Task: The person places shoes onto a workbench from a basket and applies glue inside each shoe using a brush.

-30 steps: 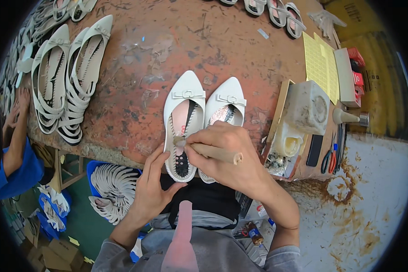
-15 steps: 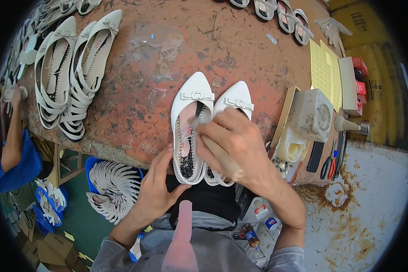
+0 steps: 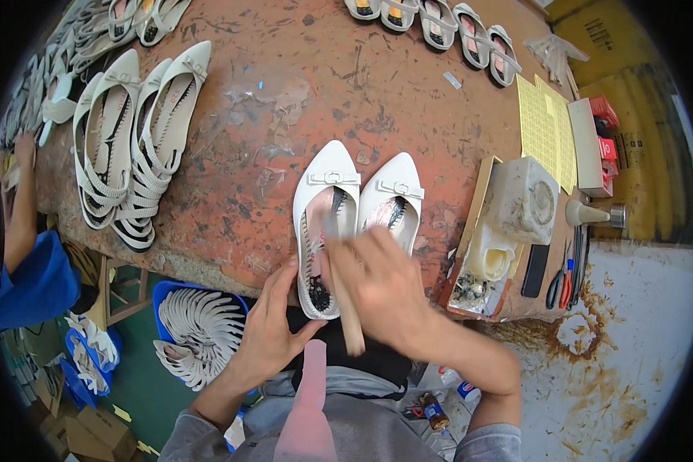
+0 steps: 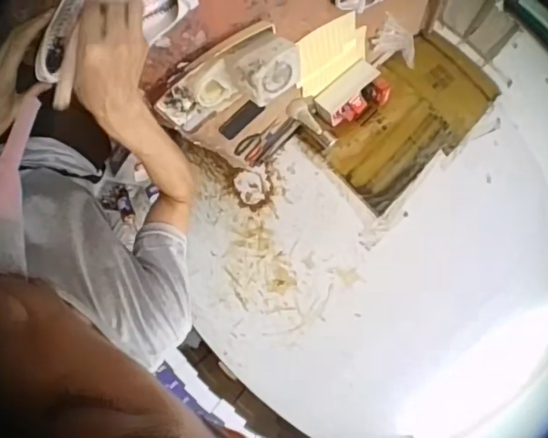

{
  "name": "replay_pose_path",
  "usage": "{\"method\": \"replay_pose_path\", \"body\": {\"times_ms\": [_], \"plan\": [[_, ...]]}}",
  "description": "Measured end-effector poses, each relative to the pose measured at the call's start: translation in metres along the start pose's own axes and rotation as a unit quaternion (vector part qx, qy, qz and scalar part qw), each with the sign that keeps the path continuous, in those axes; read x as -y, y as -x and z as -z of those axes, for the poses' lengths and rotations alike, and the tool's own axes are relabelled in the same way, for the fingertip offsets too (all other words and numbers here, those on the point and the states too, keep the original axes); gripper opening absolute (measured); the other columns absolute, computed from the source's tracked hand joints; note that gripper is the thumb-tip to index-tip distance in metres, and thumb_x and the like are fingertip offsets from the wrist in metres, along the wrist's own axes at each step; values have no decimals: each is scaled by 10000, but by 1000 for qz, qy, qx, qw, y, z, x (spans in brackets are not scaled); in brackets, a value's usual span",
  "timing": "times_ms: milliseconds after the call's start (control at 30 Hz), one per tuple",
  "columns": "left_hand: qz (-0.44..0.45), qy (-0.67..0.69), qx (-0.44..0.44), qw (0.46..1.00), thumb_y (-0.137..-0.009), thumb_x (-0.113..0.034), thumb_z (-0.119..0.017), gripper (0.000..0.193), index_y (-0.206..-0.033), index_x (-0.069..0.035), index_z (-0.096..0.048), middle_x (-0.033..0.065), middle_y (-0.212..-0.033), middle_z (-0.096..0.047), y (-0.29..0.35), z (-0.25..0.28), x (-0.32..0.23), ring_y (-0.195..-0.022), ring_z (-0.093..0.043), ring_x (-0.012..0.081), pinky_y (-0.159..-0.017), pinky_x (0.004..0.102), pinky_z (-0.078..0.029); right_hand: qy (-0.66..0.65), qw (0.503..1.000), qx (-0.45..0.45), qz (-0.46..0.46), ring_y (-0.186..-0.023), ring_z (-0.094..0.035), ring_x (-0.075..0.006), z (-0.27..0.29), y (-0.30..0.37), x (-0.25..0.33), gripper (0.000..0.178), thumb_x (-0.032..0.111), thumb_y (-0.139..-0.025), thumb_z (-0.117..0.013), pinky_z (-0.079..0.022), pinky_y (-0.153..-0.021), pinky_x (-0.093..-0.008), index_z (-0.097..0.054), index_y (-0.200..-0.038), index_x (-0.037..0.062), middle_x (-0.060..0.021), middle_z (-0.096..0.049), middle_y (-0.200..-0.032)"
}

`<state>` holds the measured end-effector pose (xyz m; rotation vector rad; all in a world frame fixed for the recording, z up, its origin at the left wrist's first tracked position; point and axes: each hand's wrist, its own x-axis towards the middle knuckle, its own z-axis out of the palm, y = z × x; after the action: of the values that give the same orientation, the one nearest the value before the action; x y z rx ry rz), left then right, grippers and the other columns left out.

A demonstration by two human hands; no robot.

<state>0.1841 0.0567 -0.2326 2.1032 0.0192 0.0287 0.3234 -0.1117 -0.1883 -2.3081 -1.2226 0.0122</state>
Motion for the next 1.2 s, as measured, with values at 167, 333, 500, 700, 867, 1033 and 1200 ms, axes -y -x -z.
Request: {"method": "replay_pose_path", "body": {"times_ms": [167,333,500,700,867,1033,1200], "plan": [[52,45,18,997,-780,-25,-882,975,-1585,40,-335,296,-1532,-476,-2,0,0,-1402,-518,486,-1138,490,-489,-39,999,24,13,-859,-615,-296,0,-1,-5,187,77,-846,-774,-556,-688,-396,-720,-999,-17,-93,-652,-867],[-35,-34,-49,998,-810,17,-759,726,-1482,28,-483,226,-1409,-526,-20,31,-21,-1123,-696,334,-942,393,-582,-5,987,-160,28,-662,-656,-309,58,20,4,92,52,-809,-772,-536,-608,-395,-708,-835,-9,-124,-722,-839],[51,-136,51,988,-925,-180,-716,264,-1024,64,-701,274,-836,-708,-86,-16,-39,-784,-726,486,-746,505,-608,-33,922,-332,-196,-645,-644,-232,88,52,-16,74,7,-881,-720,-496,-606,-336,-737,-925,-51,-138,-698,-760],[88,-148,53,984,-893,-108,-639,220,-937,102,-686,342,-829,-699,-121,-24,-30,-858,-724,513,-784,578,-596,-50,910,-340,-233,-763,-671,-161,87,93,-35,179,86,-1025,-654,-524,-706,-304,-713,-1003,-81,-122,-721,-844],[46,-184,-191,963,-842,-195,-731,304,-1032,39,-693,289,-948,-734,-227,71,5,-910,-727,474,-825,551,-589,-46,892,-367,-259,-770,-664,-156,89,107,-46,198,103,-1037,-646,-521,-719,-300,-701,-992,-82,-108,-703,-847],[19,-204,-508,836,-883,-400,-737,506,-1111,52,-746,298,-1066,-759,-313,323,-26,-1019,-753,415,-887,491,-583,-39,901,-379,-208,-749,-628,-153,95,102,-35,169,72,-1028,-641,-510,-711,-297,-687,-982,-85,-98,-679,-841],[48,-336,-436,833,-850,-517,-801,788,-1359,58,-623,323,-1334,-675,-256,373,-29,-1235,-673,428,-1046,461,-534,-57,890,-412,-188,-706,-625,-191,86,91,-31,113,16,-957,-671,-482,-639,-309,-721,-965,-85,-134,-687,-802]]}}
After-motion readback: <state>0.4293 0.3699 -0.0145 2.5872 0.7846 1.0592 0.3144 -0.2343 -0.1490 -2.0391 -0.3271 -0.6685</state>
